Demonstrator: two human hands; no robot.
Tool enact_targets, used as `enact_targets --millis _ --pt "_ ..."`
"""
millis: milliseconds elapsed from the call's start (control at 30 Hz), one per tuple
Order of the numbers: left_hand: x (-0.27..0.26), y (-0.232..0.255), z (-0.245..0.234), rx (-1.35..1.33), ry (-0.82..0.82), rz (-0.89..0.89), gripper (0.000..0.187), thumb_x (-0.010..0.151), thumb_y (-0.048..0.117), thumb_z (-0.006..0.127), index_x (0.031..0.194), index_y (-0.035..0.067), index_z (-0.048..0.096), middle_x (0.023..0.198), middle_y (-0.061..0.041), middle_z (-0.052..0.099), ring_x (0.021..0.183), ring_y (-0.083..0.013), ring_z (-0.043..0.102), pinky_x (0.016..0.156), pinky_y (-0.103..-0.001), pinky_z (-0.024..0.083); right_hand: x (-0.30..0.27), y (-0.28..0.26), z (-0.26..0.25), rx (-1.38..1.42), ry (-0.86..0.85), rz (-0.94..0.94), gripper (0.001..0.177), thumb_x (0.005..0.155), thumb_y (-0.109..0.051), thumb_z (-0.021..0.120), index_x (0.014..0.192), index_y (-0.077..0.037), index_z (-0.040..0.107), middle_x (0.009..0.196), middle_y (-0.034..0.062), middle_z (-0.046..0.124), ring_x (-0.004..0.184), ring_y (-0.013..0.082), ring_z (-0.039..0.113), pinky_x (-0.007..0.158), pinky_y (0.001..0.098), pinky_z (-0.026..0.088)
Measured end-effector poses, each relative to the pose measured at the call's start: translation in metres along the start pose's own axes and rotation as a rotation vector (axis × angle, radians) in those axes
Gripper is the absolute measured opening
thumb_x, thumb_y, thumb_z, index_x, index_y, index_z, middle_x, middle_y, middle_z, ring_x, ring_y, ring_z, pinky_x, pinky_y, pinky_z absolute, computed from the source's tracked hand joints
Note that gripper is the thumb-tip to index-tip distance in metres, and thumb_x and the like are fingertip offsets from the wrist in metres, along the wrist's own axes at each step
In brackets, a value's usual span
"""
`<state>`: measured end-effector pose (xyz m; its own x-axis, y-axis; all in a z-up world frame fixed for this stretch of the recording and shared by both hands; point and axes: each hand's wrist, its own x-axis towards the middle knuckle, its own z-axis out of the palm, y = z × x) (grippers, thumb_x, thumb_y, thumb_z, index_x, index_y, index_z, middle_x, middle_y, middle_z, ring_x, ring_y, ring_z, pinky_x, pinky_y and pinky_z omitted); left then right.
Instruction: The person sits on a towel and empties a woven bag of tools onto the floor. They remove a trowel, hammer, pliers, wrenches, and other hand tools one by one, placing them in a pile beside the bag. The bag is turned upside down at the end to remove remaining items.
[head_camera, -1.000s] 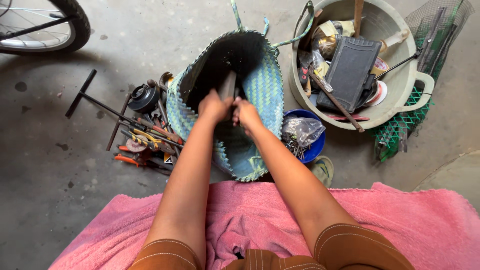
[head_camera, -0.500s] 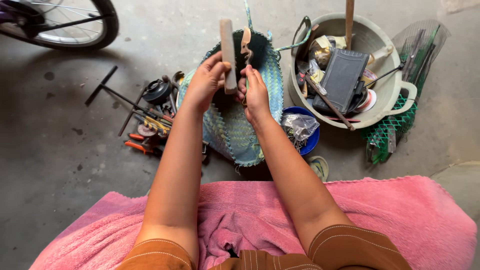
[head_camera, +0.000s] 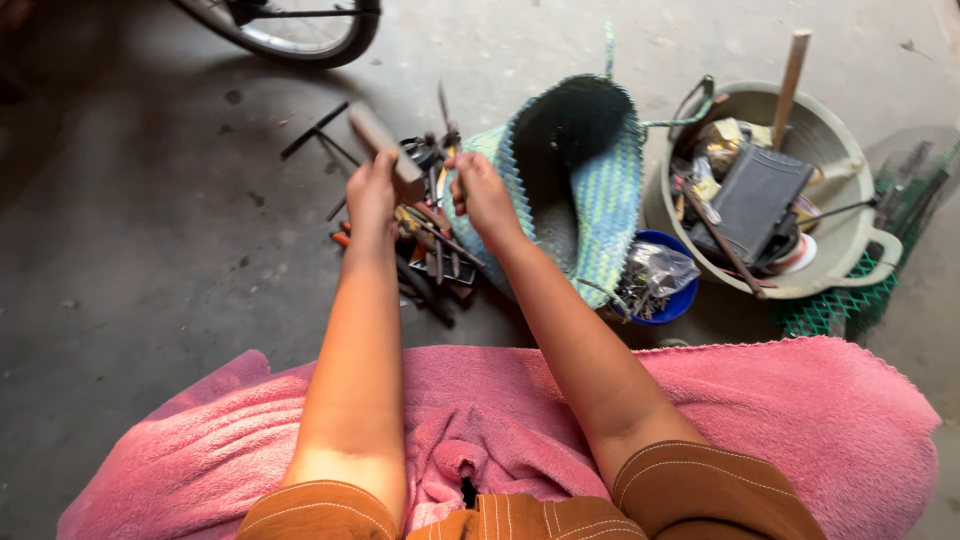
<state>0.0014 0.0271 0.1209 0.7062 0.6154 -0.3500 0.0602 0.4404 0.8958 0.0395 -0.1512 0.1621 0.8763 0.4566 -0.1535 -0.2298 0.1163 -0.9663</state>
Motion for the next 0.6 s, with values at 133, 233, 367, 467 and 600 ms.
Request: enact_targets --millis 133,233,367,467,600 --pt "0.026 -0.079 -0.069 -0.056 0.219 -0.056 0.041 0.085 0.025 0.074 0.115 -0.003 0.070 0.107 -0.011 0.074 0.090 -0.0218 0.071 0.079 -0.037 0.057 0.005 0.065 0.007 -0.115 -0.064 0.196 0.025 0.105 -0.030 0.050 0.107 -0.006 0.059 0.070 0.0009 0.054 0.053 0.0124 0.049 0.048 0.0296 0.042" --pt "0.023 -0.129 -0.108 -0.068 0.373 -0.186 0.049 0.082 0.025 0.081 0.113 -0.012 0.069 0.109 -0.016 0.074 0.092 -0.0249 0.073 0.081 -0.038 0.057 -0.001 0.112 0.004 -0.292 -0.047 0.268 0.028 0.104 -0.030 0.055 0.102 -0.003 0.059 0.072 0.0048 0.058 0.052 0.0137 0.053 0.047 0.0308 0.043" --pt "0.003 -0.156 -0.121 -0.028 0.409 -0.254 0.054 0.077 0.024 0.082 0.112 -0.015 0.069 0.108 -0.019 0.074 0.090 -0.0271 0.072 0.078 -0.040 0.058 0.002 0.148 -0.008 -0.455 -0.001 0.357 0.032 0.102 -0.031 0.057 0.108 -0.001 0.062 0.078 0.0168 0.062 0.059 0.0252 0.057 0.053 0.0397 0.044" --pt "-0.008 -0.154 -0.116 0.161 0.332 -0.249 0.053 0.075 0.025 0.081 0.113 -0.010 0.069 0.107 -0.018 0.074 0.091 -0.0274 0.072 0.078 -0.039 0.057 0.006 0.152 -0.016 -0.820 0.017 0.096 0.037 0.102 -0.033 0.059 0.111 0.002 0.067 0.094 0.0200 0.072 0.086 0.0309 0.068 0.078 0.0424 0.051" --pt "-0.015 -0.152 -0.095 0.299 0.345 -0.256 0.056 0.072 0.023 0.083 0.116 -0.008 0.068 0.114 -0.018 0.073 0.098 -0.0300 0.074 0.081 -0.038 0.058 0.009 0.143 -0.017 -0.778 0.044 0.173 0.039 0.099 -0.034 0.057 0.112 0.002 0.068 0.100 0.0218 0.073 0.097 0.0352 0.070 0.087 0.0435 0.051"
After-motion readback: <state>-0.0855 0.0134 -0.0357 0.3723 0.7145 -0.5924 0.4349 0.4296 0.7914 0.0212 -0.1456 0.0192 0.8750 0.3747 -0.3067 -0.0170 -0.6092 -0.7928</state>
